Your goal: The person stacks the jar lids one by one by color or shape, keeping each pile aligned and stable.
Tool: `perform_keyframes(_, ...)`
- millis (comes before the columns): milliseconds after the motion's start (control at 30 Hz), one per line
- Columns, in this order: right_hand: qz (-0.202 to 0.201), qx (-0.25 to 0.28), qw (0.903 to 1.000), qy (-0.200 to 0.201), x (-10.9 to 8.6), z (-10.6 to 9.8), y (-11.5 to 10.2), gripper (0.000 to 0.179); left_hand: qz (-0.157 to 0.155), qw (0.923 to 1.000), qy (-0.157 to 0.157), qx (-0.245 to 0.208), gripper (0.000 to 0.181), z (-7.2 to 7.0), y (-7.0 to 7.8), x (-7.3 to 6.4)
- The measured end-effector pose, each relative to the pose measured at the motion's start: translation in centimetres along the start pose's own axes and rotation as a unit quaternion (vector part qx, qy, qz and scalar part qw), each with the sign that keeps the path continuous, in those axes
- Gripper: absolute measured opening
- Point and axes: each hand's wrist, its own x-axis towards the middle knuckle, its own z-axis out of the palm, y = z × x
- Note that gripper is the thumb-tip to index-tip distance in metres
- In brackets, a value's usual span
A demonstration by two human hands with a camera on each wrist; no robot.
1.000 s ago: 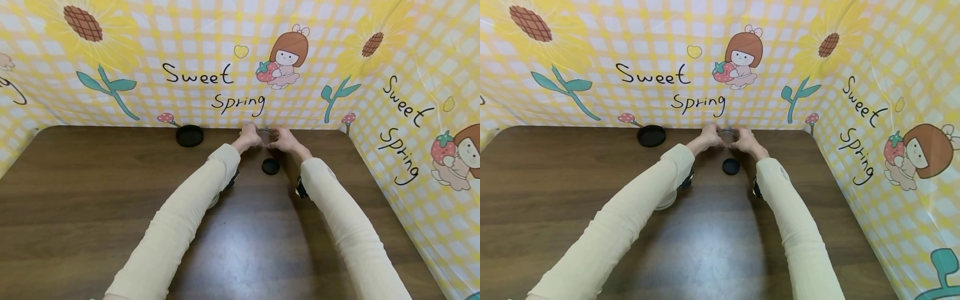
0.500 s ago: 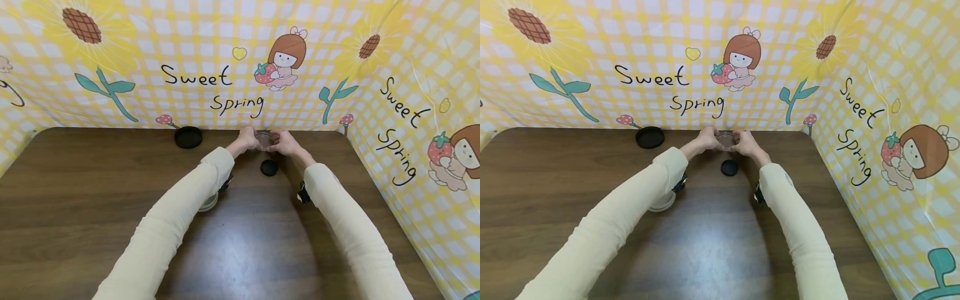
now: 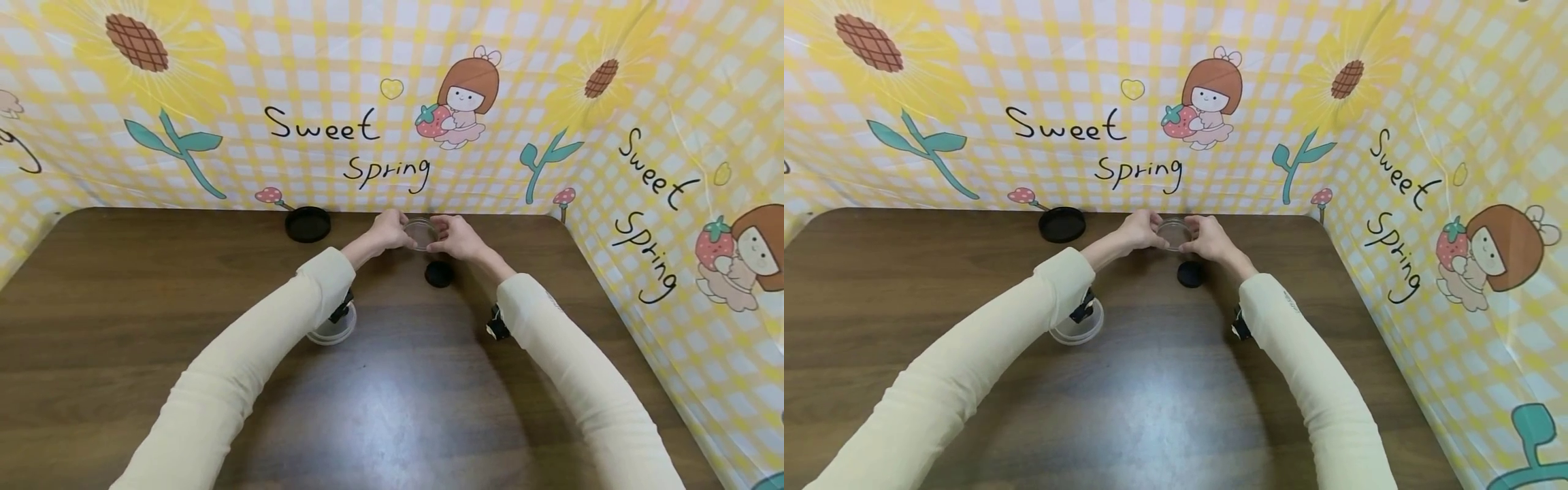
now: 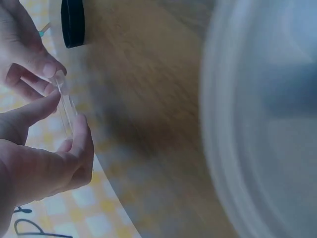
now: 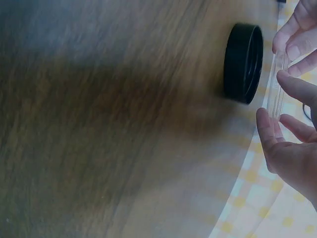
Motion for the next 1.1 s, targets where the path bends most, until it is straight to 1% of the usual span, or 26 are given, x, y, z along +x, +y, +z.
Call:
perform_keyframes(133, -0.005, 0.012, 0.9999, 0.001, -0.2, 0.4, -0.7, 0.066, 0.011, 0.9999, 0.007, -0.007, 0.058, -0.6, -0.5, -0.8)
perform_keyframes(267, -0.007, 0.026, 0.9996, 0.003, -0.5, 0.8, -1.4, 0.066, 0.025, 0.9996, 0.001, -0.014, 0.062, -1.2, -0.8, -1.6)
perform_keyframes(400, -0.016, 0.029, 0.9994, 0.005, -1.0, 1.3, -2.3, 0.065, 0.035, 0.9991, -0.003, -0.023, 0.062, -2.0, -1.1, -2.7)
perform_keyframes(633, -0.041, 0.034, 0.9985, -0.012, -1.9, 2.7, -3.8, 0.064, 0.017, 0.9994, -0.009, -0.03, 0.06, -3.1, -2.4, -4.8)
perform_keyframes(833, -0.065, 0.03, 0.9973, -0.018, -2.5, 3.8, -5.3, 0.064, 0.027, 0.9994, -0.001, -0.021, 0.059, -3.9, -3.5, -6.5)
perform_keyframes(967, -0.084, 0.044, 0.9952, -0.025, -2.9, 4.5, -6.0, 0.064, 0.03, 0.9994, 0.006, -0.015, 0.058, -4.5, -4.2, -7.9)
perform_keyframes(1100, -0.114, 0.065, 0.9907, -0.036, -3.3, 5.2, -6.3, 0.063, 0.037, 0.9992, 0.008, -0.01, 0.061, -4.7, -4.9, -9.2)
